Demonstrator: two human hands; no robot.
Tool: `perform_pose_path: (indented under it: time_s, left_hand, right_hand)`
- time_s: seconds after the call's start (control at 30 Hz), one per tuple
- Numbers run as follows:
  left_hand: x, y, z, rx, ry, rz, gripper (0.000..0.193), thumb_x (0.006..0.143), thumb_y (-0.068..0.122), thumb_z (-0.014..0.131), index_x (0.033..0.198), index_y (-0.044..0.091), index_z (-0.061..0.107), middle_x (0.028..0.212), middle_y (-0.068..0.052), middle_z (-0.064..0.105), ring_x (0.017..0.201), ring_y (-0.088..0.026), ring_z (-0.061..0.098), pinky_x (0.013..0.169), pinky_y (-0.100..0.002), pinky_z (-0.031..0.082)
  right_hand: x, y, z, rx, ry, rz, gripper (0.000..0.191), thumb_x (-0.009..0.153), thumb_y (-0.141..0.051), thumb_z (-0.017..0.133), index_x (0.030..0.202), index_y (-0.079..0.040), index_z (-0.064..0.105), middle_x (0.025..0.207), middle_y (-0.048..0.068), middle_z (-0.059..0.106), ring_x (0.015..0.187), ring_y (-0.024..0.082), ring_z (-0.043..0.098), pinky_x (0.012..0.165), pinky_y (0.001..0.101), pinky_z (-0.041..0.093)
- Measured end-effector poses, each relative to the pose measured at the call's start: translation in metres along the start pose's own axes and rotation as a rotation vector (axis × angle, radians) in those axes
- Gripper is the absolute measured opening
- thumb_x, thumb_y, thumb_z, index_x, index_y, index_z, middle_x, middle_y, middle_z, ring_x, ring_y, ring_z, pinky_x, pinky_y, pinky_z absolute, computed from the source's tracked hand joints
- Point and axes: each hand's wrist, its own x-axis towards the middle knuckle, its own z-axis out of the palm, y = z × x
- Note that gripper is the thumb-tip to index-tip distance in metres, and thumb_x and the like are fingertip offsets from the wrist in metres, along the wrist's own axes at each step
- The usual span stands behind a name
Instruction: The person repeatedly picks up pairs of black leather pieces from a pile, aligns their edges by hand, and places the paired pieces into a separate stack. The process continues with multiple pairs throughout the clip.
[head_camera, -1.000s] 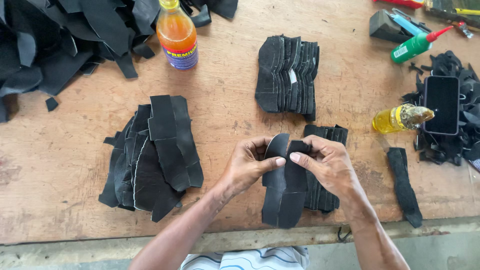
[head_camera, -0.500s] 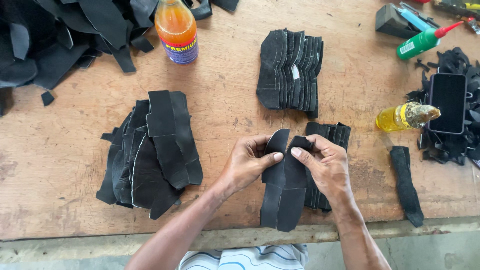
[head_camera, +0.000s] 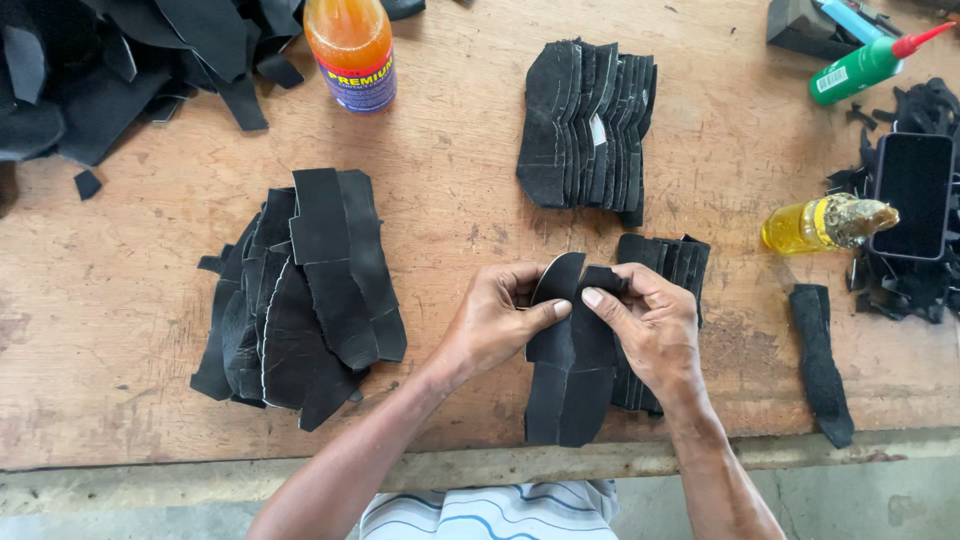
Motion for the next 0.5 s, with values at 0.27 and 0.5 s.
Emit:
perform_pose_path:
  time_s: [0.27,0.5]
  left_hand:
    - [0.0,0.0,0.001,-0.132,-0.036,-0.012,0.044,0.087,-0.001,0.077,0.13,-0.003,0.066,0.111,-0.009,0.075,0.098,-0.012,0.071,0.088,-0.028,0.062]
    - [0.002,-0.012,-0.001,-0.183,-0.074,-0.045,0.038,0.088,-0.002,0.075,0.125,-0.004,0.067,0.111,-0.008,0.075,0.099,-0.013,0.071,0.091,-0.029,0.061]
  right_hand:
    - [0.0,-0.004,-0.003,0.045,-0.01,0.03,0.018,0.091,-0.006,0.076,0.107,0.001,0.071,0.092,0.002,0.072,0.082,0.005,0.066,0.073,0.0194,0.057]
    - [0.0,0.003,-0.014,0.098,-0.098,0.171,0.026,0.08,0.002,0.081,0.105,0.001,0.071,0.09,0.006,0.073,0.081,0.009,0.068,0.075,0.0234,0.06]
